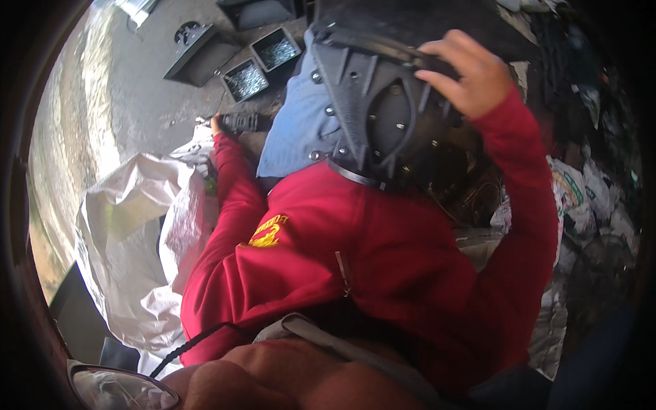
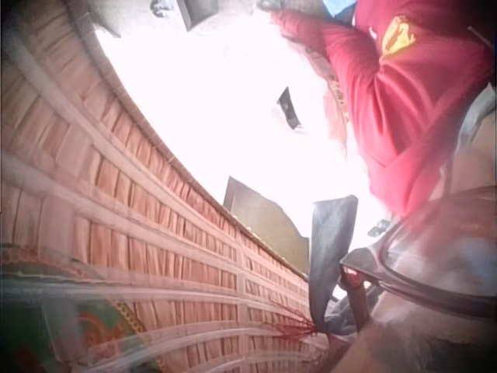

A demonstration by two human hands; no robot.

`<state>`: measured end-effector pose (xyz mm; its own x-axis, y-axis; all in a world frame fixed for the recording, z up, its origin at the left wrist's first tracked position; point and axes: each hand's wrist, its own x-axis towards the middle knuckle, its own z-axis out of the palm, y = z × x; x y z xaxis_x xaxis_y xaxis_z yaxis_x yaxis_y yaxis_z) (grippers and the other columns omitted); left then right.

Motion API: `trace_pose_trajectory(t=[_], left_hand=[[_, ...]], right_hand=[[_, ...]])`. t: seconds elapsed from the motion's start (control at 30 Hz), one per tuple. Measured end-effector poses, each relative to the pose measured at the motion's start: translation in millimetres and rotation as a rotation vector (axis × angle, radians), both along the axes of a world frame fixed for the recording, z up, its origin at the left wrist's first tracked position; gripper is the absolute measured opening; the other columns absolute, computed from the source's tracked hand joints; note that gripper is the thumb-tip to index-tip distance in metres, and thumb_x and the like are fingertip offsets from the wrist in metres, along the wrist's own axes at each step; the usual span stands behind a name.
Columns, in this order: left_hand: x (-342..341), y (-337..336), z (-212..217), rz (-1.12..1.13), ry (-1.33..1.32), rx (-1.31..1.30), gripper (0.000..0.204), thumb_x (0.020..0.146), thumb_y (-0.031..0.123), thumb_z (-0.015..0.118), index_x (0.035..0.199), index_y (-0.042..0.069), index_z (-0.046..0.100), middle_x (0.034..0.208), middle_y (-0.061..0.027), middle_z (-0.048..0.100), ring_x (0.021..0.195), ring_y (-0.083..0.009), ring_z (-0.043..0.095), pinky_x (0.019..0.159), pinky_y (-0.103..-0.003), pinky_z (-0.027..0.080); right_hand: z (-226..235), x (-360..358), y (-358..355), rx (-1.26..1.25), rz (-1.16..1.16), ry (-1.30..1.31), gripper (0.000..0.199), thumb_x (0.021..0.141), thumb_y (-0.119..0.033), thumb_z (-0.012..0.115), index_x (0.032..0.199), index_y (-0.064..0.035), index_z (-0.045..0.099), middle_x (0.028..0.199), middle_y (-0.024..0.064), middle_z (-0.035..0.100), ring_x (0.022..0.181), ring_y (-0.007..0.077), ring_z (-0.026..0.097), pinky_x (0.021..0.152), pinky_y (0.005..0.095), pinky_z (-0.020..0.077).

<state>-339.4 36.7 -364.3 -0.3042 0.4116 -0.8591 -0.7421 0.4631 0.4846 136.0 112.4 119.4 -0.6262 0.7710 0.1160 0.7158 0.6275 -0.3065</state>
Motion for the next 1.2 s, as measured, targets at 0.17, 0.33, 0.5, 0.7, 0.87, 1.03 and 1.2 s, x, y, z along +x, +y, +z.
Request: trace_pose_trajectory(t=[0.17,0.33,0.5,0.7,0.87,1.03,1.2], left_hand=[[-32.9,-2.6,-31.0,0.033,0.060,0.455,0.037,0.077,0.027,0.067,0.100,-0.001,0.057,0.082,-0.0165,0.064,0.075,-0.0337,0.064,0.073,-0.045,0.055],[-14.5,24.8,16.4,-0.120,0.600,-0.268,0.065,0.070,0.033,0.073,0.118,-0.006,0.051,0.101,-0.0218,0.064,0.082,-0.0364,0.066,0.077,-0.045,0.055],[-16.5,6.7,11.2,-0.174,0.759,-0.353,0.083,0.068,0.039,0.075,0.129,-0.008,0.043,0.118,-0.0284,0.059,0.100,-0.0400,0.063,0.090,-0.046,0.049],[12.2,15.6,49.4,-0.329,0.902,-0.422,0.089,0.069,0.037,0.077,0.135,-0.006,0.035,0.121,-0.0304,0.057,0.105,-0.0442,0.061,0.095,-0.048,0.046],[-2.1,7.3,34.7,-0.500,1.043,-0.273,0.085,0.067,0.041,0.075,0.134,0.000,0.041,0.120,-0.0280,0.060,0.109,-0.0418,0.061,0.097,-0.046,0.045],[55.8,23.3,76.1,-0.652,1.065,-0.214,0.077,0.069,0.039,0.075,0.128,0.000,0.045,0.111,-0.0264,0.065,0.105,-0.0409,0.063,0.095,-0.045,0.047],[44.2,35.2,53.7,-0.439,1.045,-0.375,0.078,0.069,0.043,0.078,0.126,0.000,0.045,0.115,-0.0288,0.062,0.108,-0.0433,0.061,0.097,-0.045,0.047]], right_hand=[[-68.0,3.5,-25.4,0.277,-0.018,-0.112,0.035,0.078,-0.022,0.073,0.112,-0.0163,0.066,0.086,0.0023,0.056,0.068,0.0202,0.061,0.057,0.0309,0.0511],[-67.4,1.1,-42.3,0.295,-0.129,-0.078,0.042,0.076,-0.024,0.074,0.116,-0.0164,0.066,0.086,0.0021,0.055,0.064,0.0211,0.060,0.055,0.0323,0.0513],[-68.4,6.4,-64.0,0.244,-0.100,-0.047,0.040,0.078,-0.020,0.072,0.117,-0.0146,0.065,0.085,0.0037,0.053,0.065,0.0224,0.060,0.056,0.0328,0.0515],[-79.5,-1.1,-85.3,0.222,-0.309,-0.117,0.039,0.079,-0.019,0.071,0.117,-0.0168,0.062,0.091,0.0028,0.054,0.067,0.0245,0.062,0.058,0.0352,0.0524],[-74.9,-16.5,-89.8,0.178,-0.385,-0.094,0.044,0.075,-0.030,0.077,0.114,-0.0174,0.062,0.097,0.0003,0.057,0.074,0.0245,0.064,0.061,0.0353,0.0530],[-90.7,-17.8,-89.8,0.319,-0.447,-0.091,0.036,0.078,-0.032,0.074,0.109,-0.0172,0.063,0.094,-0.0014,0.059,0.072,0.0231,0.065,0.059,0.0344,0.0527],[-91.9,-14.4,-85.8,0.264,-0.398,-0.073,0.036,0.077,-0.031,0.075,0.108,-0.0171,0.063,0.095,-0.0001,0.060,0.075,0.0244,0.064,0.060,0.0347,0.0523]])
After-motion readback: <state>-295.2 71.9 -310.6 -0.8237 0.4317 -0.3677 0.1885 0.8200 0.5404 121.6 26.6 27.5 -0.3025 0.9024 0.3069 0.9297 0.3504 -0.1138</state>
